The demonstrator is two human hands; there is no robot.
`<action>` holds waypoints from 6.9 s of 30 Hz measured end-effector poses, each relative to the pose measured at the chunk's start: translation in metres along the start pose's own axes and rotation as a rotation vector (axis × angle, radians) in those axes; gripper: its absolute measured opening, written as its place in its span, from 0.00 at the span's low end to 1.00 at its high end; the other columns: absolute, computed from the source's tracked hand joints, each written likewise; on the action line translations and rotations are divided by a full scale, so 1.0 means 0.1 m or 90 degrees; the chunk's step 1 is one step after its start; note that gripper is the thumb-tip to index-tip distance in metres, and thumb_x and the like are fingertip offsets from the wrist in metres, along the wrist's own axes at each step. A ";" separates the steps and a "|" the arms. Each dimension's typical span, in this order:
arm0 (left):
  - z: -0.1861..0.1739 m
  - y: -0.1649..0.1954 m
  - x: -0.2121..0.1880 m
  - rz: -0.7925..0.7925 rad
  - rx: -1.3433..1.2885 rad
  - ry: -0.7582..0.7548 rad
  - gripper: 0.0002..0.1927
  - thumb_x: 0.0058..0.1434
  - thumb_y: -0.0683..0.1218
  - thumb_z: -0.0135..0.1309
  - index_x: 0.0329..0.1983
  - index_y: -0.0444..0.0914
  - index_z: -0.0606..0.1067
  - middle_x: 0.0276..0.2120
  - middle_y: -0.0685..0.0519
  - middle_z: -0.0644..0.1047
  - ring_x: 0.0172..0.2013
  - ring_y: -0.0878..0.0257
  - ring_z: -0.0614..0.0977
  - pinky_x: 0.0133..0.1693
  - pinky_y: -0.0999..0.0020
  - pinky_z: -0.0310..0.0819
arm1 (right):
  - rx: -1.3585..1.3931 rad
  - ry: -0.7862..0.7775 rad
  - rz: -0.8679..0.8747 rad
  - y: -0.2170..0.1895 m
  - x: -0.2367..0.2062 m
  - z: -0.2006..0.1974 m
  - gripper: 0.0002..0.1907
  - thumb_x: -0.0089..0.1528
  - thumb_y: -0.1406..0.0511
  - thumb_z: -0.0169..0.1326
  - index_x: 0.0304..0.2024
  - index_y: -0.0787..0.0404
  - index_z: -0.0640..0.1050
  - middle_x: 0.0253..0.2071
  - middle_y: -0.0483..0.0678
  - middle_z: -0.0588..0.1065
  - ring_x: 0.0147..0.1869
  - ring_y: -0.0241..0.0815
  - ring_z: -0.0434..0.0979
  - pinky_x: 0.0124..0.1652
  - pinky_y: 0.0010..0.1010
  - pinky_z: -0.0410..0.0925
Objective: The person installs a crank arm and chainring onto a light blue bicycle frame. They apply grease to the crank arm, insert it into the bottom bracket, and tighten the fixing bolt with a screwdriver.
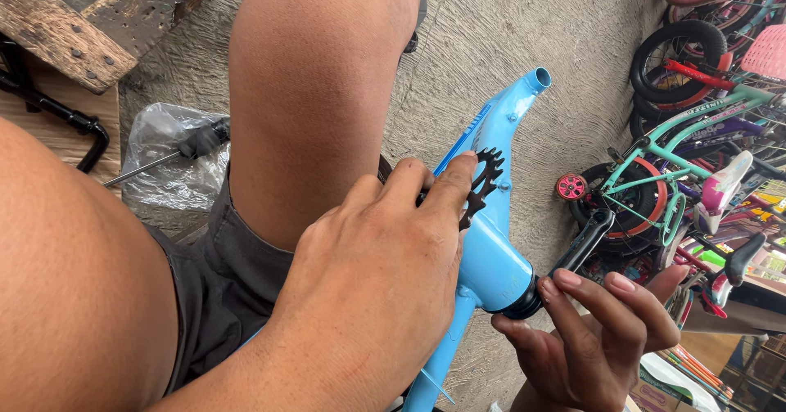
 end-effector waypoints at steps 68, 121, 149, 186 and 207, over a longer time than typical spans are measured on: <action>-0.06 -0.01 -0.03 -0.122 0.010 -0.111 0.25 0.74 0.52 0.41 0.73 0.43 0.66 0.51 0.51 0.76 0.52 0.54 0.80 0.48 0.54 0.75 | 0.049 0.021 -0.021 0.12 -0.15 -0.02 0.21 0.56 0.42 0.68 0.41 0.44 0.82 0.54 0.35 0.71 0.69 0.44 0.58 0.79 0.59 0.40; -0.15 0.09 -0.09 -0.097 0.000 -0.083 0.25 0.74 0.52 0.41 0.72 0.41 0.67 0.50 0.50 0.77 0.51 0.55 0.81 0.48 0.54 0.76 | 0.049 -0.023 -0.025 0.12 -0.02 -0.08 0.37 0.51 0.36 0.56 0.45 0.56 0.84 0.55 0.45 0.74 0.69 0.48 0.59 0.75 0.61 0.38; -0.20 0.11 -0.10 -0.125 0.009 -0.111 0.26 0.74 0.53 0.39 0.73 0.43 0.66 0.49 0.51 0.76 0.50 0.57 0.81 0.46 0.55 0.77 | 0.002 -0.016 -0.055 0.04 0.07 -0.22 0.36 0.52 0.34 0.57 0.44 0.55 0.85 0.54 0.46 0.74 0.68 0.50 0.58 0.75 0.60 0.39; -0.26 0.14 -0.13 -0.097 0.017 -0.094 0.26 0.73 0.53 0.42 0.72 0.42 0.67 0.46 0.51 0.75 0.47 0.56 0.81 0.45 0.54 0.77 | 0.115 -0.019 -0.048 -0.11 0.12 -0.32 0.22 0.52 0.56 0.72 0.44 0.55 0.79 0.41 0.41 0.82 0.59 0.42 0.73 0.76 0.59 0.37; -0.27 0.14 -0.12 -0.111 0.027 -0.122 0.27 0.73 0.53 0.42 0.74 0.42 0.65 0.45 0.51 0.75 0.45 0.58 0.81 0.44 0.57 0.79 | 0.081 -0.044 -0.006 -0.09 0.06 -0.30 0.20 0.53 0.55 0.71 0.44 0.51 0.79 0.42 0.39 0.83 0.63 0.38 0.71 0.78 0.52 0.35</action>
Point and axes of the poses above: each hand's wrist, its own x-axis towards the middle knuckle, its own z-axis out of the palm, y = z × x, the point moved 7 cm from there along x, towards the middle knuckle
